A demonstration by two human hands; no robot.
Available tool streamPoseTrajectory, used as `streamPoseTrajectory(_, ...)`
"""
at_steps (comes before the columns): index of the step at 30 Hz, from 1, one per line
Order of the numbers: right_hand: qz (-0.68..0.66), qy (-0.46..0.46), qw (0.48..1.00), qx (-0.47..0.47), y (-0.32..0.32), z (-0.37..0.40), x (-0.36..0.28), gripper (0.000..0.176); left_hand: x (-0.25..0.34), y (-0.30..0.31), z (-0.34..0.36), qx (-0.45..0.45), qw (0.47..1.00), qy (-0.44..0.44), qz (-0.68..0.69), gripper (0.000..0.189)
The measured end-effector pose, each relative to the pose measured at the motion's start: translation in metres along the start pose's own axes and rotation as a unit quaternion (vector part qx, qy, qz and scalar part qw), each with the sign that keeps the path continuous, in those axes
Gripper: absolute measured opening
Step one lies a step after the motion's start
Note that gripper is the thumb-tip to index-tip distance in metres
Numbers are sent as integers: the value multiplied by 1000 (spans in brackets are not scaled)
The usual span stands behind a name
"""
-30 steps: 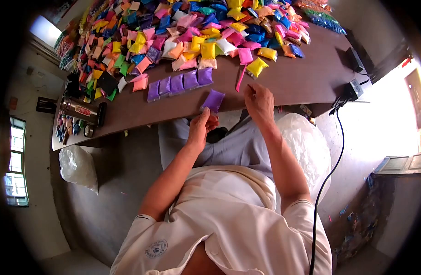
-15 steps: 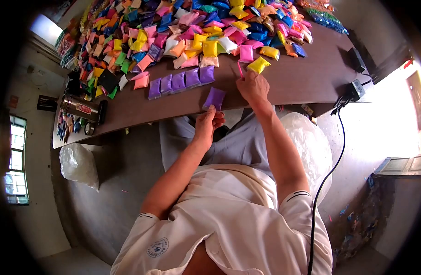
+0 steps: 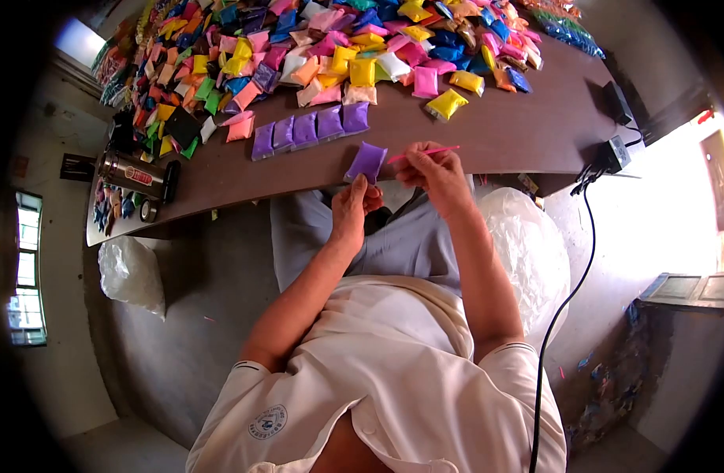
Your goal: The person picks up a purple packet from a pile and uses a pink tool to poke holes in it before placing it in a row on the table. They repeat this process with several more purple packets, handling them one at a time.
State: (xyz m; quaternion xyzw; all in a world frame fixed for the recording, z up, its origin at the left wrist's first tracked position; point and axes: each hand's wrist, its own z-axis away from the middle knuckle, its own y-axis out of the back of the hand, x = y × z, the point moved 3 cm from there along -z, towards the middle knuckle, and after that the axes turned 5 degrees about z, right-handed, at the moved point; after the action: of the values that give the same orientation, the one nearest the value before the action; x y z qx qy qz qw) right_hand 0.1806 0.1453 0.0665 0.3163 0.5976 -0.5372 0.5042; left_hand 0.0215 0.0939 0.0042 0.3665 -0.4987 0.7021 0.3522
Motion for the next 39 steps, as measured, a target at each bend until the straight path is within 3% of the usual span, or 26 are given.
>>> streamPoseTrajectory(5,35,17,999,-21,-21,1,15,15,0,-3,0,-4,1000,-1,8,39)
streamPoseTrajectory(7,274,83,958,0,-27,1,13,15,2,-3,0,-1,1000,-1,18,38)
streamPoseTrajectory(9,302,128,944,26,-28,0,16,11,3,-3,0,8,1000,12,12,38)
streamPoseTrajectory(11,429,254,864,67,-31,5,6,7,1,-2,0,4,1000,7,16,37)
streamPoseTrajectory(12,430,254,864,67,-32,5,5,7,1,-3,0,-1,1000,0,18,37)
streamPoseTrajectory(14,526,330,779,91,-35,7,2,6,1,-3,-1,3,1000,2,20,37)
streamPoseTrajectory(20,506,384,754,167,-31,-6,8,6,7,-7,3,-1,1000,2,14,39)
streamPoseTrajectory(27,532,358,736,218,-27,-14,10,8,11,-9,3,-6,1000,-2,8,42)
streamPoseTrajectory(29,500,364,752,227,-25,-16,10,8,10,-9,2,-10,1000,-7,15,42)
streamPoseTrajectory(33,459,309,812,185,-28,-12,5,7,5,-7,2,-7,999,-12,29,40)
streamPoseTrajectory(35,445,302,837,101,-36,-10,4,6,5,-6,3,-19,999,-12,33,40)
streamPoseTrajectory(39,493,325,802,89,-33,-23,6,5,6,-7,2,-25,999,-19,31,39)
